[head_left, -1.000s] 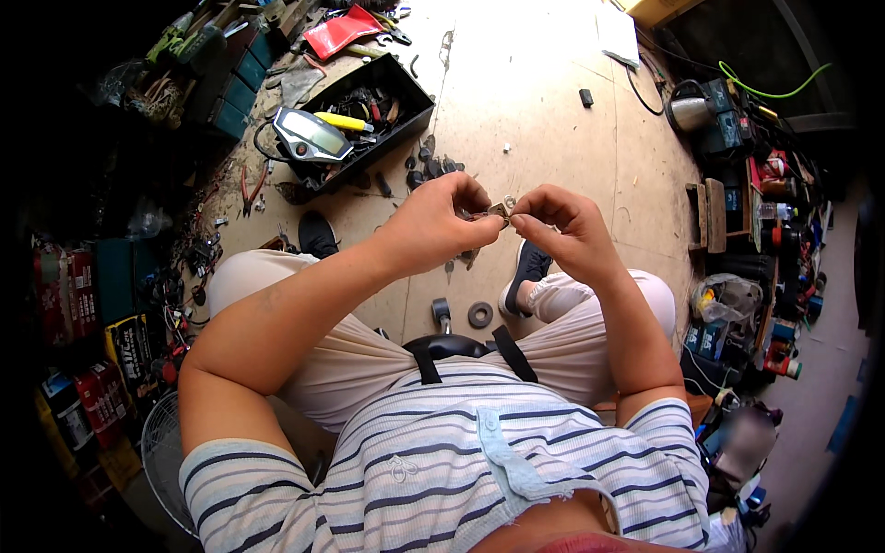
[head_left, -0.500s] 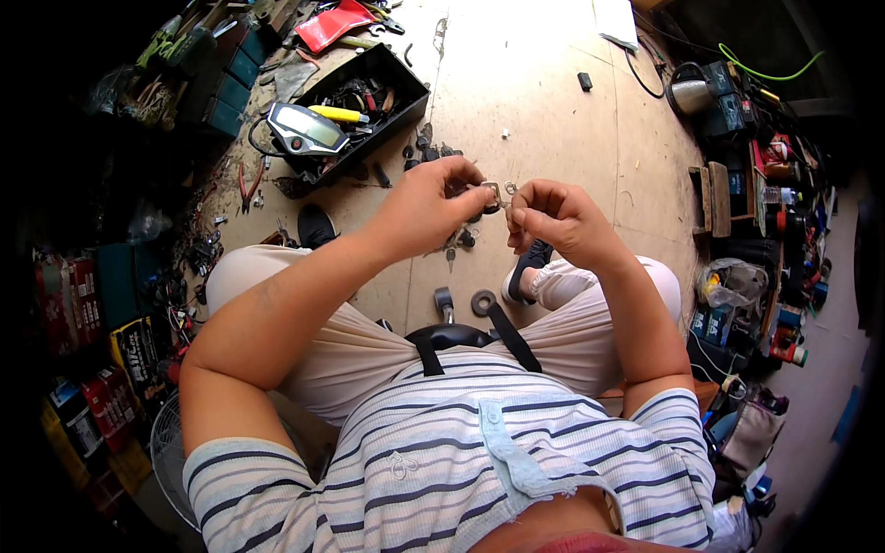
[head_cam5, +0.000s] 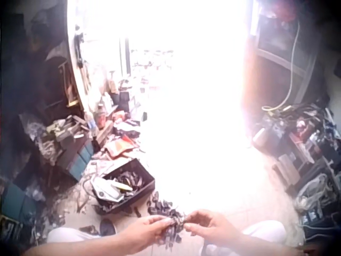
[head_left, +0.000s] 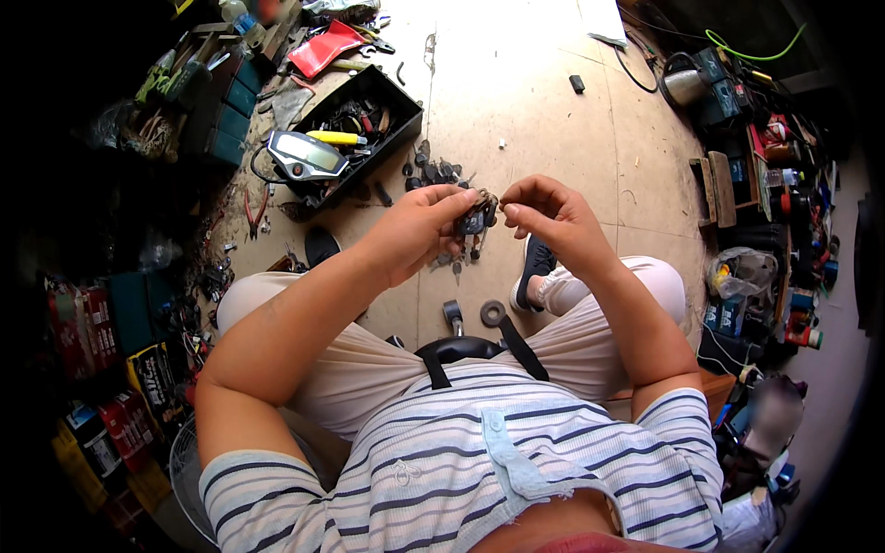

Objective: The person sorts through mechanical parts and keys in a plastic bin on the floor, picking up and turning over a roll of tape and a plastic housing by hand.

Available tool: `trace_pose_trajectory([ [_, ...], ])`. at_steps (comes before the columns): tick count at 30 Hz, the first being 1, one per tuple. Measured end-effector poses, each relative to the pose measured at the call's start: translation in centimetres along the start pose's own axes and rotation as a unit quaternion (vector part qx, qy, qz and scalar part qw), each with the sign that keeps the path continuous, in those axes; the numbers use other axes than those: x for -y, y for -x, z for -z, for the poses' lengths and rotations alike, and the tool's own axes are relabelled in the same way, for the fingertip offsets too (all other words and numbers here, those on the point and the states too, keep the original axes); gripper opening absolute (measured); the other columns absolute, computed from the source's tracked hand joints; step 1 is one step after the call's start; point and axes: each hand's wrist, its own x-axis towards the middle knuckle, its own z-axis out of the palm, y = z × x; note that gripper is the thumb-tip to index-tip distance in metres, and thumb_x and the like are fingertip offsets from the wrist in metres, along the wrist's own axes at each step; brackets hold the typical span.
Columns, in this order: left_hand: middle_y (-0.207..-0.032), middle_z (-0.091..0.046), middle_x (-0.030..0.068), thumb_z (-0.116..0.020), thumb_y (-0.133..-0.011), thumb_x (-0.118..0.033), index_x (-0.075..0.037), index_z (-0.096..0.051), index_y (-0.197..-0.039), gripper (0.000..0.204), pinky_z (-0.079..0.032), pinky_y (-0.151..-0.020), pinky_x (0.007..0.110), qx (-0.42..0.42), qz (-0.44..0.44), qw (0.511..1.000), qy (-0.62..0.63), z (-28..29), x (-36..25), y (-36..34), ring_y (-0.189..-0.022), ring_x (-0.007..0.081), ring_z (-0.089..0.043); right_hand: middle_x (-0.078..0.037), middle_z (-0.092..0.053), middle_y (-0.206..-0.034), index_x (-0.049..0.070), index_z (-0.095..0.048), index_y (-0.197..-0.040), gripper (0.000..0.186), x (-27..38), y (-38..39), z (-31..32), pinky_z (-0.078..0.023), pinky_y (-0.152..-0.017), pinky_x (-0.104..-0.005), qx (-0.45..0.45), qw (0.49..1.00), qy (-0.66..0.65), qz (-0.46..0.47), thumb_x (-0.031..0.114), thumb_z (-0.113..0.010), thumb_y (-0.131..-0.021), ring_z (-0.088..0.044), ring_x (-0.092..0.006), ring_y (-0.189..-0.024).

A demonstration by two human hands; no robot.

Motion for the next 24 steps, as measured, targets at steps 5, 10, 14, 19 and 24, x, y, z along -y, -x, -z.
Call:
trace_pose_trajectory([
  [5, -0.087, -0.062, -0.0002, -0.053, -0.095, -0.027, -0.007, -0.059, -0.102, 0.022, -0.044, -0.057, 0.02, -0.005, -0.009, 1.0, 0.0, -0.2, 0.0, 0.0, -0.072, 0.0067, -0.057, -0.001, -0.062, -0.089, 0.002, -0.059, -0.102, 0.022, -0.2, 0.1, -0.6, -0.048, -0.069, -0.0227, -0.013, 0.999, 0.031, 0.014, 0.01, -0.069, -0.084, -0.057, -0.0075, -0.078],
  [10, -0.085, -0.062, 0.0018, -0.054, -0.095, -0.023, -0.006, -0.058, -0.103, 0.019, -0.045, -0.058, 0.021, -0.013, -0.013, 0.999, 0.036, -0.3, 0.2, 0.0, -0.07, 0.009, -0.059, -0.003, -0.063, -0.09, 0.001, -0.059, -0.102, 0.026, 0.0, 0.2, -1.4, -0.048, -0.069, -0.0232, -0.023, 0.993, 0.092, 0.066, 0.011, -0.071, -0.082, -0.058, -0.0091, -0.076],
  [14, -0.084, -0.063, 0.0031, -0.052, -0.096, -0.025, -0.005, -0.058, -0.104, 0.022, -0.044, -0.057, 0.02, 0.018, 0.001, 1.0, 0.019, 0.2, 0.3, -0.1, -0.069, 0.0094, -0.058, -0.004, -0.064, -0.089, -0.001, -0.06, -0.104, 0.027, -0.2, 0.1, -1.1, -0.048, -0.068, -0.0232, -0.002, 0.996, 0.087, 0.027, 0.014, -0.069, -0.083, -0.058, -0.009, -0.073],
  [19, -0.086, -0.064, 0.0068, -0.048, -0.098, -0.027, -0.004, -0.056, -0.102, 0.025, -0.041, -0.05, 0.02, 0.003, 0.045, 0.999, 0.021, -0.3, -0.3, 0.3, -0.063, 0.0115, -0.055, -0.004, -0.063, -0.084, -0.003, -0.06, -0.107, 0.029, -0.4, 0.0, 0.0, -0.048, -0.066, -0.0233, 0.02, 0.997, 0.001, -0.076, 0.021, -0.058, -0.092, -0.058, -0.0086, -0.071],
  [24, -0.088, -0.065, 0.0081, -0.047, -0.098, -0.026, -0.004, -0.056, -0.102, 0.024, -0.04, -0.05, 0.019, 0.01, 0.055, 0.998, 0.012, 0.1, 0.1, 0.0, -0.063, 0.0109, -0.055, -0.004, -0.062, -0.081, -0.004, -0.058, -0.105, 0.026, -0.2, 0.1, 0.0, -0.048, -0.066, -0.0234, 0.012, 0.995, -0.005, -0.097, 0.018, -0.049, -0.095, -0.057, -0.0088, -0.07],
])
